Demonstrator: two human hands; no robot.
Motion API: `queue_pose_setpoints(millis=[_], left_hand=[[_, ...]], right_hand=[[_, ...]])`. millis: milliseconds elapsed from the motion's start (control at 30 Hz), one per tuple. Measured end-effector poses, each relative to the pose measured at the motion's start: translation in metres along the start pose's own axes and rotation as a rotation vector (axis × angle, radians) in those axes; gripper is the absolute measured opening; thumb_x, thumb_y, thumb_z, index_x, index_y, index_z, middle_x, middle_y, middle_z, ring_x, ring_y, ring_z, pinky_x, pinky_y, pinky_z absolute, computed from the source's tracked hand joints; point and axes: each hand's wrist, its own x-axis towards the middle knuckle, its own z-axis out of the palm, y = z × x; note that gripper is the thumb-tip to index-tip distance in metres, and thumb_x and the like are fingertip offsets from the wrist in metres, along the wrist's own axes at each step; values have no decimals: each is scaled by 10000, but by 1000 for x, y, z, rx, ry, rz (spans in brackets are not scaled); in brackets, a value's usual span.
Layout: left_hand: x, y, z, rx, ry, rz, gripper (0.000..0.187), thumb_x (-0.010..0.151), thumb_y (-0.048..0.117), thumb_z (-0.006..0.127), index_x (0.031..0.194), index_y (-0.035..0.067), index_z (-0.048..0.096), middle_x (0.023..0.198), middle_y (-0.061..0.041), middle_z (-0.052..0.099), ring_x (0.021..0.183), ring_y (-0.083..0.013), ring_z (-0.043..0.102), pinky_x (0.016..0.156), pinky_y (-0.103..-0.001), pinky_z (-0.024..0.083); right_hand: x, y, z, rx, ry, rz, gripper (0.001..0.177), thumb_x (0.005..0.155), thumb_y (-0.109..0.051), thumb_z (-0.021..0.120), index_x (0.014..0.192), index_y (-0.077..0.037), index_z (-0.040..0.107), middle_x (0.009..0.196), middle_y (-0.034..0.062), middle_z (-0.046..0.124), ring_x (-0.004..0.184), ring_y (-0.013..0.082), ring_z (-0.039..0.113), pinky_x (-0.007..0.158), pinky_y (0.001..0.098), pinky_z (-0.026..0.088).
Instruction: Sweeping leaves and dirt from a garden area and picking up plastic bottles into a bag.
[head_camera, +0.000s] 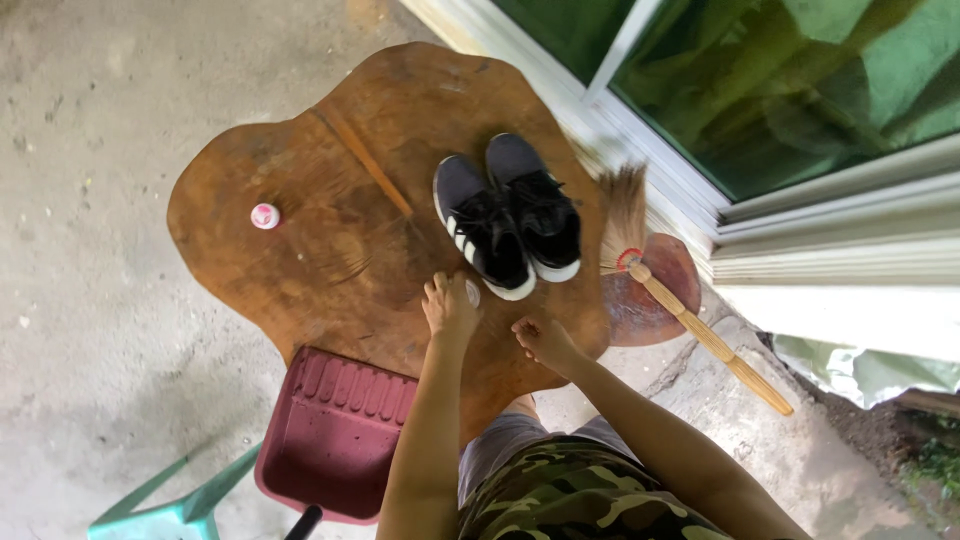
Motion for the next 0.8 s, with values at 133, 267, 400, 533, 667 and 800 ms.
queue_pose_setpoints(millis=[133,267,400,533,667,800], left_hand=[[-40,25,28,110,-19,85,650,797,245,873,1341,109,544,1419,-139,513,1303,-365,506,1016,-502,488],[-101,103,16,206,-161,167,1158,689,181,932,1576,103,192,1452,-187,439,1327,-381,436,1033,-539,422],[-155,176,41,110,-155,439,1282,693,165,917,1639,111,53,1409,-190,507,1301,-385,476,1049,-565,402],[-200,247,98,133,-81,765,1239,654,112,905,1608,104,114,1382,-172,531,1296,-381,482,1010,-548,413],[-258,324,162,153,-166,965,1239,670,90,875,1637,80,100,1345,-159,538,1276,-369,499,1049,-536,394],[-324,404,226,120,-273,1244,1159,674,58,846,1609,86,164,1404,-166,510,1283,-381,497,1005,-536,404]], right_hand=[[-15,17,-17,223,-78,19,332,1015,-291,651,1103,30,652,855,76,680,656,125,622,554,266,512],[-67,14,-50,180,-69,68,327,985,-253,651,1190,2,637,931,78,703,708,137,644,589,281,552],[-112,70,-90,378,-74,-64,450,978,-191,610,1398,-74,500,1046,73,691,791,128,648,637,279,560],[-169,159,-142,960,-17,-196,471,998,-133,592,1443,-27,480,1059,73,679,782,141,648,662,283,574],[-249,252,-200,1103,144,-230,456,981,-104,595,1408,30,505,997,103,685,766,157,662,631,290,568],[-346,335,-244,1227,364,-242,444,958,-93,619,1377,-18,493,983,88,680,788,153,664,632,279,567]])
